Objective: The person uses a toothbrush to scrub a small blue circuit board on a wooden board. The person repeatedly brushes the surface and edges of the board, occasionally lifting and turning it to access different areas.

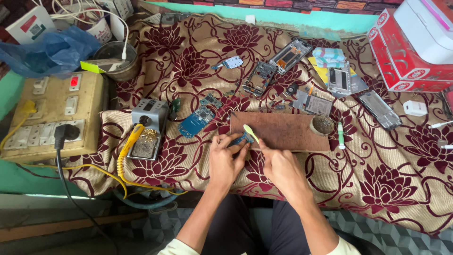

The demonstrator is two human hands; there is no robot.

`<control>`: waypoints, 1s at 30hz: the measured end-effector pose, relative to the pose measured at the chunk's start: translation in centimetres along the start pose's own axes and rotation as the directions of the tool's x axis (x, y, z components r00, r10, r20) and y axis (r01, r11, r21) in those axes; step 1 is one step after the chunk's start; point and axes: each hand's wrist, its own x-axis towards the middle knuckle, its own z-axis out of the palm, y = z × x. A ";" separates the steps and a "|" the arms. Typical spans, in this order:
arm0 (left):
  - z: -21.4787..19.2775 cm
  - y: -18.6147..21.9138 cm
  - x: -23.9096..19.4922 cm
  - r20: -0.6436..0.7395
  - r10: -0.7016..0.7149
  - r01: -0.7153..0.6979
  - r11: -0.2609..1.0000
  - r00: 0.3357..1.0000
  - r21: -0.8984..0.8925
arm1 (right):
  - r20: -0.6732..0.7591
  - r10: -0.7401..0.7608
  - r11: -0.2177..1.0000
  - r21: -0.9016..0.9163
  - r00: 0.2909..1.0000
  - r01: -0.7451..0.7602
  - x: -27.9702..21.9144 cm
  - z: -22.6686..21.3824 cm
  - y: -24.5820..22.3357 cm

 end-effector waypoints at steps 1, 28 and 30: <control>0.0 0.1 0.0 -0.001 -0.004 0.004 1.000 1.000 0.002 | -0.010 -0.018 1.000 0.012 1.000 0.018 -0.1 -0.3 0.0; 0.4 -0.4 -0.2 0.005 -0.022 0.022 1.000 1.000 -0.005 | 0.007 0.036 0.995 0.090 0.999 -0.036 -2.3 -0.9 1.2; 0.4 -0.4 -0.1 0.005 -0.012 0.012 1.000 1.000 0.002 | -0.104 -0.076 0.991 0.102 0.992 0.087 -1.1 -0.1 0.9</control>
